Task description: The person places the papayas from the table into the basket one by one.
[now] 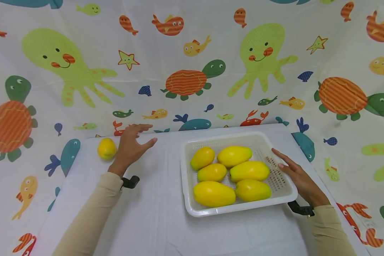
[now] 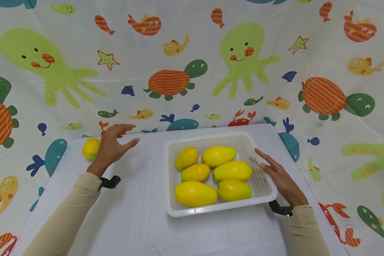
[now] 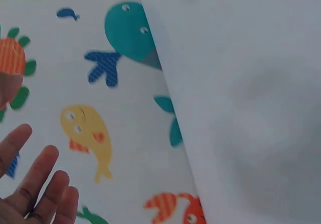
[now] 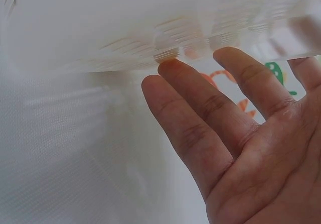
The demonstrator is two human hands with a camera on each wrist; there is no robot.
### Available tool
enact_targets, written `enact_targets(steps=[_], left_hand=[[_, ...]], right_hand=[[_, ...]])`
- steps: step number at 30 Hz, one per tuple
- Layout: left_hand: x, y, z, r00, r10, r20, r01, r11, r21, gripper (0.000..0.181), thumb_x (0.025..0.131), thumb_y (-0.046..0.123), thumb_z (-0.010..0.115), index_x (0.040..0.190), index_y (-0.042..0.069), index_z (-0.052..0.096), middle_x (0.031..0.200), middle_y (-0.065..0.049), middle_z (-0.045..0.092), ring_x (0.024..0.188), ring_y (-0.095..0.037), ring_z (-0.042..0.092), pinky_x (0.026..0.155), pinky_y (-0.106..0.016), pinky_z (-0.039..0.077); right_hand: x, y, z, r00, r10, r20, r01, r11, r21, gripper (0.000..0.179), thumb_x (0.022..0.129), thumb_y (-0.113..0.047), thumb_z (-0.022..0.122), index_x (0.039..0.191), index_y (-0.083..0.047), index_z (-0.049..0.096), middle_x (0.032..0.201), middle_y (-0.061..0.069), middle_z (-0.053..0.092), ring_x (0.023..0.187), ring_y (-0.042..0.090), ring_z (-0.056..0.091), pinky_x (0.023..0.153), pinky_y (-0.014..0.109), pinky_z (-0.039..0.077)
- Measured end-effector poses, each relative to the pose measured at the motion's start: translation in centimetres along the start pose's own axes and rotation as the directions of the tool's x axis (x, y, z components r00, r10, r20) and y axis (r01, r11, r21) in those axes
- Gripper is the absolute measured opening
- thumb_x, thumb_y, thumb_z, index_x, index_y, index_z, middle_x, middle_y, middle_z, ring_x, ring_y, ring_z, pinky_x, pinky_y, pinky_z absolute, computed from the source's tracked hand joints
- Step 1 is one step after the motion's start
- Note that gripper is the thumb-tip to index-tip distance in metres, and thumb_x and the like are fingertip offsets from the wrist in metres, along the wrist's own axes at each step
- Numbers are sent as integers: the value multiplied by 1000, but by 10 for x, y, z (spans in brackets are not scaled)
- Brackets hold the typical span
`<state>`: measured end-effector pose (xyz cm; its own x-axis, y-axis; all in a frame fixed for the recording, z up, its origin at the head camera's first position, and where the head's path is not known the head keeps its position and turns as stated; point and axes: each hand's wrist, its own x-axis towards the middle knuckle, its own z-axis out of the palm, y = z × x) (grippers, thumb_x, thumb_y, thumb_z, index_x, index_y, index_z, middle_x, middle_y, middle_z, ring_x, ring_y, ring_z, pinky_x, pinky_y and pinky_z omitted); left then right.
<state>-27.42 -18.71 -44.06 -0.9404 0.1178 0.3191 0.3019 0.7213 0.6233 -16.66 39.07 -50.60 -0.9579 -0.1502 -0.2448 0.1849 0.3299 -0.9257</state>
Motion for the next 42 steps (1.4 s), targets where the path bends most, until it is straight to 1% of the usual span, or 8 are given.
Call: enact_targets(steps=[7, 12, 17, 20, 22, 27, 35, 42], left_hand=[[-10, -39, -17, 993, -103, -61, 106, 993, 49, 56, 95, 36, 80, 144, 15, 66, 146, -14, 64, 133, -37, 49, 106, -59, 51], [-18, -58, -27, 987, -129, -101, 135, 989, 57, 54, 94, 34, 81, 142, 13, 67, 139, -18, 65, 128, -40, 52, 102, -59, 49], [-21, -74, -35, 976, -184, -116, 194, 977, 87, 55, 94, 36, 81, 142, 14, 66, 141, -21, 62, 132, -42, 48, 108, -66, 42], [-22, -87, -40, 962, -252, -106, 264, 957, 121, 63, 95, 40, 78, 149, 14, 60, 149, -25, 54, 137, -45, 40, 110, -69, 42], [-24, -96, -43, 947, -304, -108, 317, 938, 138, 69, 95, 43, 77, 154, 15, 55, 152, -27, 49, 138, -47, 36, 110, -70, 42], [-29, -119, -48, 908, -399, -124, 412, 904, 110, 77, 95, 48, 77, 159, 15, 49, 158, -28, 44, 142, -48, 34, 116, -72, 37], [-31, -144, -47, 868, -494, -42, 496, 865, 80, 79, 98, 47, 73, 162, 11, 43, 157, -34, 38, 140, -53, 34, 117, -74, 37], [-30, -153, -40, 853, -521, 24, 520, 853, 47, 75, 100, 32, 74, 162, 10, 41, 156, -32, 37, 137, -51, 38, 119, -70, 38]], right_hand=[[-1, 2, 0, 1000, 2, -4, -2, 1000, 1, 62, 112, -47, 49, 167, -49, 21, 181, 13, 4, 111, 35, 73, 77, 56, 65], [-1, 2, 0, 1000, 10, -2, -10, 1000, 2, 62, 111, -48, 49, 167, -49, 21, 181, 13, 5, 113, 36, 72, 77, 56, 66], [-2, 1, 0, 1000, 20, -7, -20, 1000, 3, 62, 111, -48, 49, 167, -50, 21, 181, 14, 5, 113, 36, 72, 78, 56, 65], [-2, 1, 0, 1000, 23, -8, -23, 1000, 3, 62, 111, -49, 49, 167, -51, 21, 181, 13, 4, 113, 35, 73, 78, 57, 65], [-2, 2, 0, 1000, 24, -6, -24, 1000, 3, 62, 111, -49, 49, 166, -51, 21, 181, 11, 3, 114, 34, 72, 79, 57, 65], [-1, 4, -1, 1000, 26, 0, -26, 1000, 9, 61, 111, -48, 49, 166, -52, 21, 181, 9, 2, 113, 30, 73, 80, 57, 65], [-2, 5, 0, 1000, 18, -1, -18, 1000, 16, 62, 112, -45, 49, 167, -50, 21, 181, 12, 4, 110, 29, 74, 78, 57, 65], [0, 4, 1, 1000, 20, 3, -21, 999, 25, 62, 112, -46, 49, 167, -50, 22, 181, 12, 4, 110, 28, 74, 78, 58, 65]])
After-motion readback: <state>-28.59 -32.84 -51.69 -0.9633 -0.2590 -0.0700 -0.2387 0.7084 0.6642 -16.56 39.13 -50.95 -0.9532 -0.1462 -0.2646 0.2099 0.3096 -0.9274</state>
